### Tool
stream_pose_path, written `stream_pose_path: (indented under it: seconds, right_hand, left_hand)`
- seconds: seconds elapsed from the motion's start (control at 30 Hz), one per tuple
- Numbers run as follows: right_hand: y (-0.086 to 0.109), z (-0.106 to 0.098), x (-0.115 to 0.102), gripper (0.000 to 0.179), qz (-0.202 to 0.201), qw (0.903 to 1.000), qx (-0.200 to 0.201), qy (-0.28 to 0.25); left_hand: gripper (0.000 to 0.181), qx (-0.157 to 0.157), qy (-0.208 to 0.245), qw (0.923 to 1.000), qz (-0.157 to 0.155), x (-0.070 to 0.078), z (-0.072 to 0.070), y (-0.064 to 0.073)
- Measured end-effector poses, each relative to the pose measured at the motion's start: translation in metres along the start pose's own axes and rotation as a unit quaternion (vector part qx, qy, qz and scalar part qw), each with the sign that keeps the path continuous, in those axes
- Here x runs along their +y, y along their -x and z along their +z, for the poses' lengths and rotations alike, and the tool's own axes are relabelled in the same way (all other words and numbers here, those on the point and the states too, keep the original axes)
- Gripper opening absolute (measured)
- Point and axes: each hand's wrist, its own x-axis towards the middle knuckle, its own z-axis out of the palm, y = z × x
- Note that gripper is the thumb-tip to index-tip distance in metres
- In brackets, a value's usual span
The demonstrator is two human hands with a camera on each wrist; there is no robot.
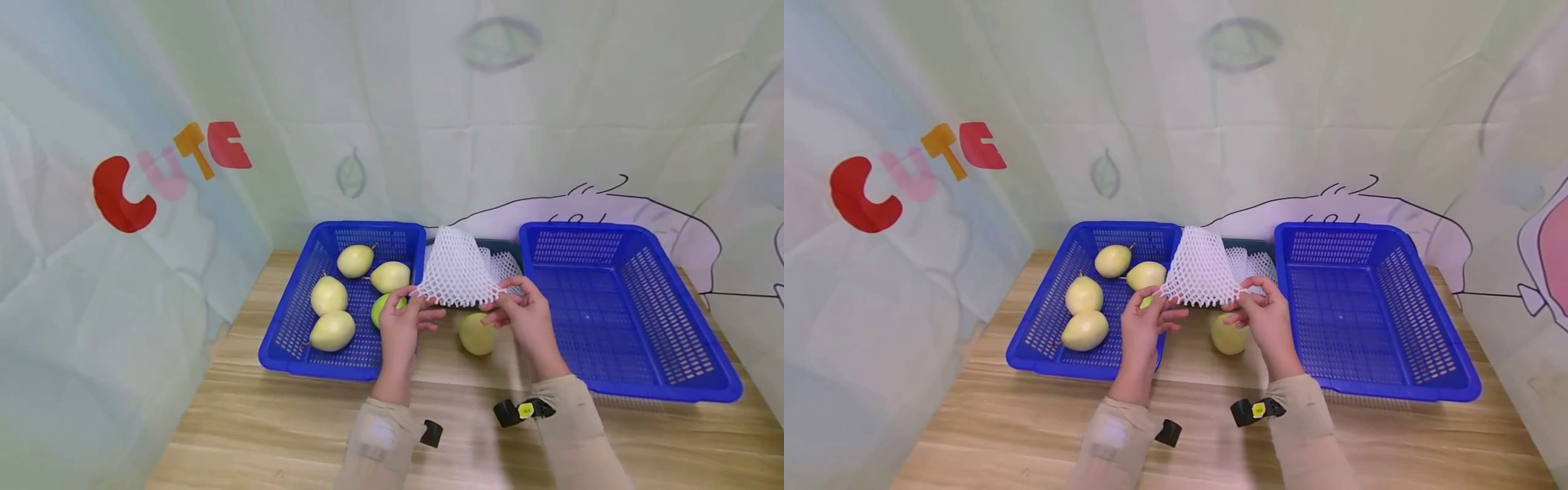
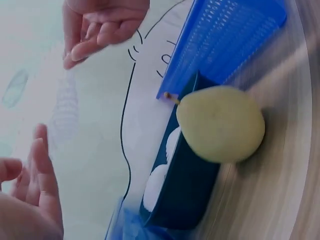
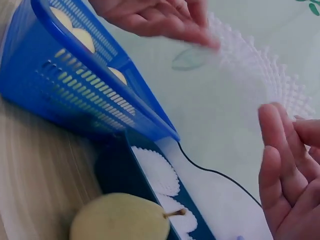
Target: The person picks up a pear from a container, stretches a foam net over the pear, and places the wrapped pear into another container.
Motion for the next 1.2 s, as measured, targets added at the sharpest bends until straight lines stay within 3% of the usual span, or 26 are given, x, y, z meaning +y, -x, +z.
stream_pose_path:
  seconds: [0.17,0.27,0.37,0.47,0.53,0.63,0.7,0.83,0.93,1.0,1.2]
  right_hand:
    - [0.003,0.005,0.004,0.017,0.04,0.9956,0.013,-0.084]
    - [0.003,0.006,0.008,0.019,0.038,0.9907,0.014,-0.13]
    - [0.003,0.005,0.011,0.022,0.028,0.9854,0.009,-0.167]
    - [0.003,0.002,0.014,0.025,0.024,0.9725,-0.007,-0.231]
    - [0.003,-0.001,0.015,0.028,0.024,0.9562,-0.029,-0.29]
    - [0.004,-0.004,0.015,0.028,0.027,0.9313,-0.05,-0.36]
    - [0.004,-0.003,0.014,0.025,0.032,0.9232,-0.04,-0.381]
    - [0.006,0.001,0.014,0.016,0.047,0.9406,0.042,-0.334]
    - [0.007,0.005,0.019,0.022,0.06,0.9551,0.098,-0.273]
    - [0.007,0.006,0.024,0.032,0.063,0.9584,0.107,-0.257]
    - [0.007,0.009,0.034,0.045,0.037,0.9594,0.085,-0.266]
  left_hand:
    - [0.009,0.046,0.097,0.994,-0.019,-0.002,0.003,0.001]
    - [0.011,0.061,0.162,0.9841,-0.04,-0.003,0.006,0.002]
    - [0.014,0.068,0.229,0.9687,-0.068,-0.005,0.009,0.004]
    - [0.013,0.075,0.281,0.9521,-0.094,-0.006,0.012,0.006]
    - [0.011,0.073,0.294,0.9466,-0.11,-0.007,0.014,0.006]
    - [0.01,0.051,0.279,0.9504,-0.128,-0.011,0.018,0.006]
    - [0.014,0.029,0.256,0.9572,-0.132,-0.016,0.02,0.007]
    - [0.021,-0.022,0.199,0.9694,-0.142,-0.032,0.023,0.007]
    - [0.019,-0.058,0.155,0.9731,-0.16,-0.043,0.023,0.008]
    - [0.017,-0.074,0.13,0.9728,-0.177,-0.048,0.023,0.01]
    - [0.013,-0.101,0.081,0.9646,-0.23,-0.056,0.021,0.014]
